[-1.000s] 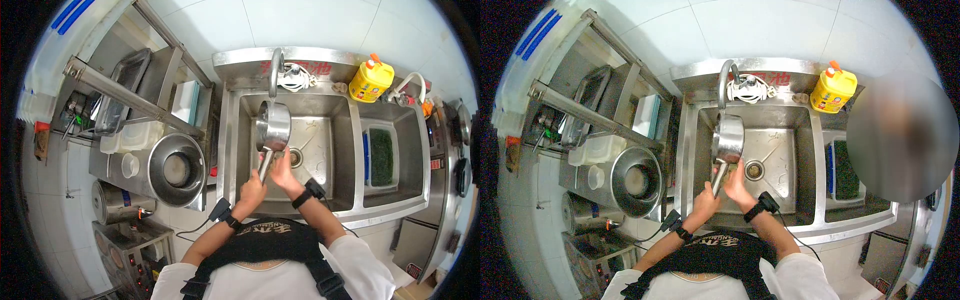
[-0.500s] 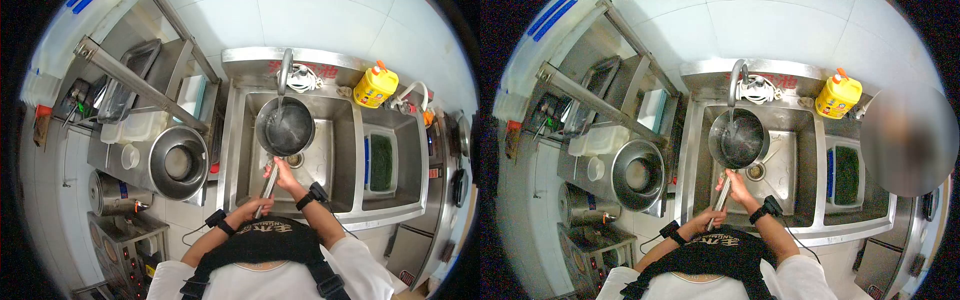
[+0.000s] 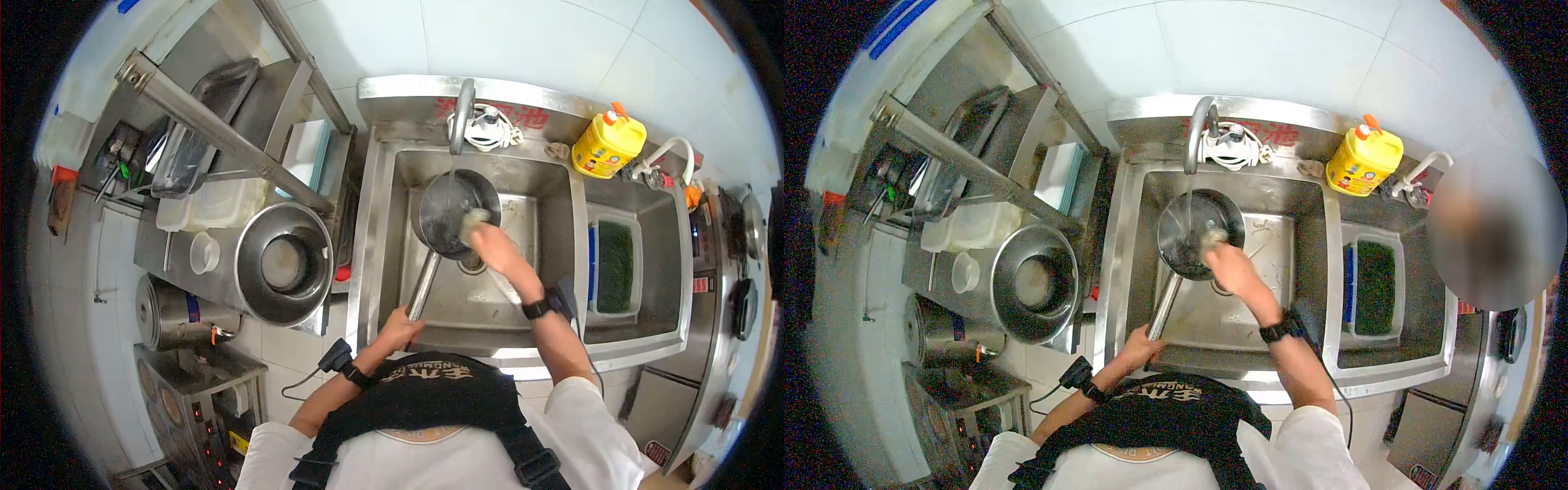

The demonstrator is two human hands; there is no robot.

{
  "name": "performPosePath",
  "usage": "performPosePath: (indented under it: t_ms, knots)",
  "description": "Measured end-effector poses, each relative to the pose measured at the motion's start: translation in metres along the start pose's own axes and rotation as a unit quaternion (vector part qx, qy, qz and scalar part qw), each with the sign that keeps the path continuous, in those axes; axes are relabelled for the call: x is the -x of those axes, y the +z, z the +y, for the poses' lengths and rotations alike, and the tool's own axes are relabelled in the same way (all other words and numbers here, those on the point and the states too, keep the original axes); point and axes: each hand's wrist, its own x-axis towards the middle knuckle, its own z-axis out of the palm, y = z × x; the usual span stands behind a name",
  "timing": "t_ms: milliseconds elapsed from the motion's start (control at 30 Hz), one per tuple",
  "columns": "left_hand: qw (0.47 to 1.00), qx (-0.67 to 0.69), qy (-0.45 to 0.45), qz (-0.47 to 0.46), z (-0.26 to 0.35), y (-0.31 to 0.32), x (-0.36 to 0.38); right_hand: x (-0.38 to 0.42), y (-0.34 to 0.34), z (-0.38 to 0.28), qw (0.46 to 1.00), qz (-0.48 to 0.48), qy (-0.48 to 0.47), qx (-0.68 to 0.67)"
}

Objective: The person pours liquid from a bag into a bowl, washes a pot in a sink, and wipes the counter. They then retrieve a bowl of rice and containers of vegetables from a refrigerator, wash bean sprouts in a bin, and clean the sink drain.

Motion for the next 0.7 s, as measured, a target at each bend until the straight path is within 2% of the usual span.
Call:
performPosePath:
  t_ms: [67,133,167,200,267,333,367,400,467,500,533,567,600,633,667,700]
  knots:
    - [0.997,-0.060,-0.035,-0.017,0.013,0.005,0.010,-0.020,0.032,0.005,0.970,0.055,-0.232,0.043]
    - [0.997,-0.065,-0.010,-0.051,0.001,0.007,0.008,-0.039,0.052,0.005,0.937,0.036,-0.258,0.231]
    - [0.997,-0.047,-0.015,-0.055,0.005,0.010,0.011,-0.050,0.054,0.016,0.934,0.067,-0.259,0.238]
    - [0.998,-0.027,-0.023,-0.058,0.005,0.012,0.015,-0.053,0.043,0.023,0.906,0.088,-0.315,0.269]
    - [0.998,0.027,-0.027,-0.060,-0.006,0.010,0.011,-0.068,0.038,0.052,0.903,0.126,-0.245,0.329]
    - [0.999,-0.029,0.000,-0.031,-0.002,0.008,0.010,-0.061,0.031,0.069,0.887,0.087,-0.214,0.400]
    - [0.999,-0.030,0.011,-0.012,0.003,0.007,0.009,-0.054,0.037,0.079,0.852,0.032,-0.185,0.488]
    - [0.999,-0.027,0.011,-0.013,0.002,0.007,0.008,-0.039,0.041,0.071,0.877,-0.019,-0.144,0.458]
    - [0.995,-0.090,0.040,0.030,0.000,0.007,0.003,-0.028,0.064,0.075,0.931,-0.151,-0.090,0.319]
    - [0.995,-0.086,0.041,0.017,-0.002,0.007,0.001,-0.031,0.083,0.084,0.963,-0.163,-0.133,0.169]
    - [0.995,-0.087,0.041,0.015,-0.001,0.009,0.002,-0.034,0.099,0.089,0.970,-0.168,-0.172,0.013]
    - [0.994,-0.103,0.014,0.018,0.001,0.011,0.004,-0.028,0.078,0.053,0.927,-0.301,0.071,-0.214]
    - [0.993,-0.118,-0.012,0.021,0.003,0.013,0.004,-0.027,0.077,0.034,0.927,-0.298,0.072,-0.217]
    - [0.992,-0.122,-0.013,0.020,0.003,0.012,0.004,-0.027,0.078,0.020,0.876,-0.186,0.077,-0.439]
    - [0.994,-0.106,-0.020,0.008,0.002,0.012,0.003,-0.029,0.080,0.013,0.768,-0.063,0.077,-0.633]
    - [0.996,-0.090,-0.028,-0.001,0.004,0.011,0.002,-0.045,0.078,0.012,0.737,-0.031,0.087,-0.670]
